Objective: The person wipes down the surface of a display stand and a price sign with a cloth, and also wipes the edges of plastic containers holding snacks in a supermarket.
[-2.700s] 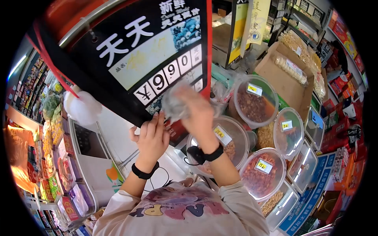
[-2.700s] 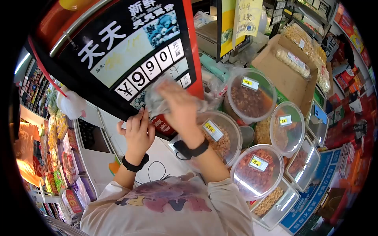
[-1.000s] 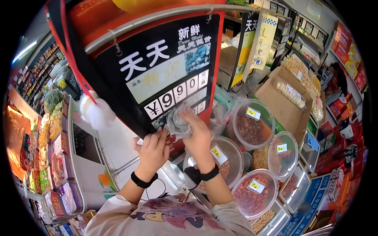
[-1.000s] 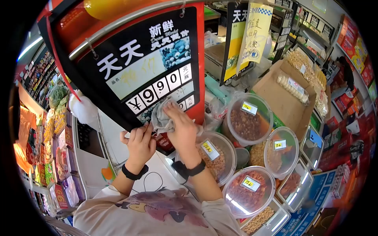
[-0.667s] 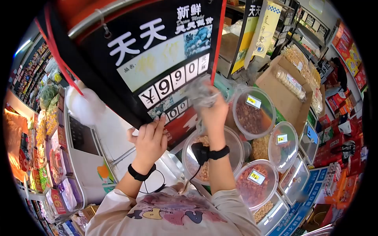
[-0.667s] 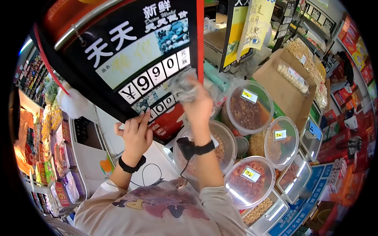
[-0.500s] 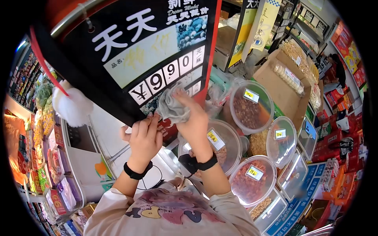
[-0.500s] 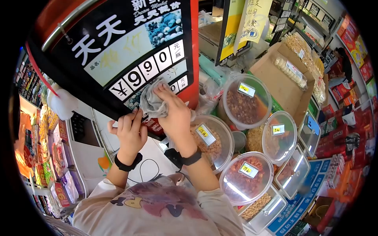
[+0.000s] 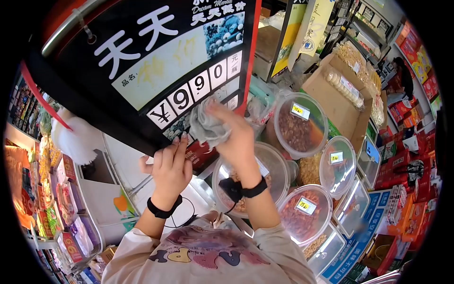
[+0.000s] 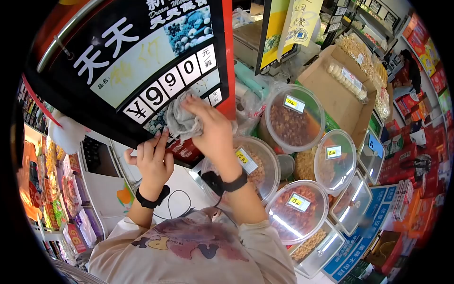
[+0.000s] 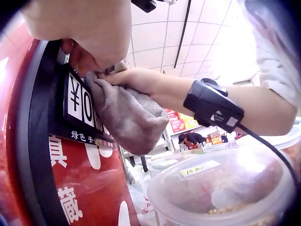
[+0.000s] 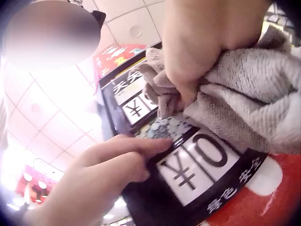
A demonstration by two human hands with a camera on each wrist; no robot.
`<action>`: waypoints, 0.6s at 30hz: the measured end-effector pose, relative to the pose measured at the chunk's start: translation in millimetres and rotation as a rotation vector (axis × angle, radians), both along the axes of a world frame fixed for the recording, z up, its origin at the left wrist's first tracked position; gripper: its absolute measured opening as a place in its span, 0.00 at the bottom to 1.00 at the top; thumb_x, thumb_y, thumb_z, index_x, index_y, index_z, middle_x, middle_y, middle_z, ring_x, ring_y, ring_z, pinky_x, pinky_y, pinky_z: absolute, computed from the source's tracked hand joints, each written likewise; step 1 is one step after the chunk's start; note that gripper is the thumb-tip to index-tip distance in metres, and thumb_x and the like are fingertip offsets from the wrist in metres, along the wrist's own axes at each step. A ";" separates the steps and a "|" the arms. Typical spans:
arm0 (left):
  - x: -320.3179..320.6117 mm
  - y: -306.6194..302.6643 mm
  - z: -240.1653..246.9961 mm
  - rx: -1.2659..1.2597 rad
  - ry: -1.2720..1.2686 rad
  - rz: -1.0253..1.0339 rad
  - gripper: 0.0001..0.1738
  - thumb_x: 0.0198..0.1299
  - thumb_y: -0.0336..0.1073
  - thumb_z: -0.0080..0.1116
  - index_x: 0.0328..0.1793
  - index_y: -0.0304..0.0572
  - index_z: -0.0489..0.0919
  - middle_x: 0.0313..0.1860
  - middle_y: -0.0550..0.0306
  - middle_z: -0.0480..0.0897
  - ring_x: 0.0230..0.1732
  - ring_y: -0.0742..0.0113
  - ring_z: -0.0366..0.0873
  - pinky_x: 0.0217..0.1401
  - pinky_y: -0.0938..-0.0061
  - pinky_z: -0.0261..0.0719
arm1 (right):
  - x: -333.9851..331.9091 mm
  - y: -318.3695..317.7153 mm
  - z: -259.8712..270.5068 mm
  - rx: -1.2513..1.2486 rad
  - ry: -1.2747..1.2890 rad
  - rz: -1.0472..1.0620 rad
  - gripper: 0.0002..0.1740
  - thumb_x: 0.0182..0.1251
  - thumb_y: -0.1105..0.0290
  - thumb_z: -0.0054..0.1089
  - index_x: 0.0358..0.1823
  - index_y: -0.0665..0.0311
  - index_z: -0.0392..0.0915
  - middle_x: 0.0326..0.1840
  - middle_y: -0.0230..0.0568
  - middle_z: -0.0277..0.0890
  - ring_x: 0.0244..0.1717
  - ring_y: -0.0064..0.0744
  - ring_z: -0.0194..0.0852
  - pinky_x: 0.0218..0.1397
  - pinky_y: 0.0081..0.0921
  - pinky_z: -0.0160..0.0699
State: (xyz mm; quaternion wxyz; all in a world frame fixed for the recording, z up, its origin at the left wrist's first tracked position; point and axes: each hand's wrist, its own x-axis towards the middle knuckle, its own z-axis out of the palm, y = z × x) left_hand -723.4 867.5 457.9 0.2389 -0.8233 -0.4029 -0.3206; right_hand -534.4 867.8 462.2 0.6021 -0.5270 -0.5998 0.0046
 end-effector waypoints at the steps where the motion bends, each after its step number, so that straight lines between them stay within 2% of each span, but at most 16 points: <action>1: -0.7 -0.5 0.9 -0.002 0.019 0.016 0.27 0.49 0.38 0.60 0.60 0.53 0.84 0.45 0.71 0.80 0.42 0.75 0.73 0.60 0.53 0.48 | 2.8 2.6 0.0 -0.005 0.032 -0.003 0.31 0.42 0.81 0.68 0.54 0.57 0.81 0.60 0.44 0.81 0.59 0.43 0.81 0.58 0.31 0.82; 2: -1.0 -0.5 1.5 -0.005 0.021 0.014 0.27 0.49 0.38 0.60 0.60 0.53 0.84 0.45 0.71 0.80 0.42 0.75 0.73 0.60 0.53 0.48 | 4.5 5.0 -1.4 -0.158 0.194 -0.048 0.30 0.44 0.82 0.68 0.54 0.59 0.80 0.59 0.45 0.81 0.58 0.44 0.81 0.59 0.31 0.81; 5: -1.8 -0.6 2.9 -0.008 0.016 0.006 0.27 0.49 0.38 0.59 0.59 0.54 0.84 0.45 0.71 0.80 0.42 0.74 0.73 0.60 0.53 0.48 | 26.6 13.8 3.1 -0.086 0.214 -0.099 0.29 0.44 0.82 0.67 0.54 0.59 0.80 0.58 0.45 0.81 0.57 0.45 0.81 0.59 0.32 0.81; 9: -0.6 -0.4 1.8 0.002 -0.013 -0.007 0.28 0.47 0.34 0.59 0.59 0.53 0.85 0.44 0.70 0.80 0.41 0.73 0.72 0.59 0.56 0.48 | 24.1 6.8 0.0 0.012 -0.081 -0.085 0.30 0.42 0.84 0.64 0.53 0.58 0.81 0.58 0.44 0.82 0.60 0.43 0.80 0.60 0.33 0.80; 10: 0.3 0.3 1.3 0.002 -0.022 -0.010 0.29 0.46 0.33 0.59 0.59 0.53 0.85 0.43 0.69 0.80 0.42 0.72 0.72 0.59 0.57 0.48 | 22.7 4.7 6.7 0.049 -0.188 -0.008 0.33 0.38 0.86 0.61 0.53 0.57 0.81 0.58 0.44 0.82 0.63 0.41 0.79 0.62 0.33 0.79; 14: -0.4 0.2 1.6 -0.006 -0.023 -0.018 0.29 0.45 0.32 0.59 0.58 0.53 0.85 0.43 0.69 0.80 0.42 0.72 0.72 0.59 0.57 0.48 | 22.8 2.9 8.8 0.015 -0.136 0.053 0.35 0.36 0.87 0.60 0.53 0.56 0.80 0.60 0.41 0.80 0.65 0.41 0.77 0.60 0.35 0.79; 17: 0.7 -0.7 3.2 -0.008 -0.015 -0.008 0.27 0.46 0.34 0.59 0.58 0.53 0.85 0.42 0.70 0.80 0.41 0.72 0.72 0.59 0.56 0.48 | 31.2 10.1 6.4 -0.065 0.084 -0.094 0.34 0.39 0.87 0.61 0.54 0.57 0.80 0.61 0.42 0.80 0.65 0.42 0.76 0.61 0.35 0.78; 18: 1.3 -0.5 3.7 0.002 -0.010 -0.004 0.26 0.47 0.35 0.59 0.57 0.53 0.86 0.42 0.71 0.80 0.40 0.72 0.72 0.60 0.55 0.48 | 37.7 12.1 9.6 -0.040 0.026 -0.087 0.34 0.40 0.86 0.63 0.55 0.58 0.80 0.61 0.45 0.79 0.65 0.44 0.75 0.62 0.35 0.77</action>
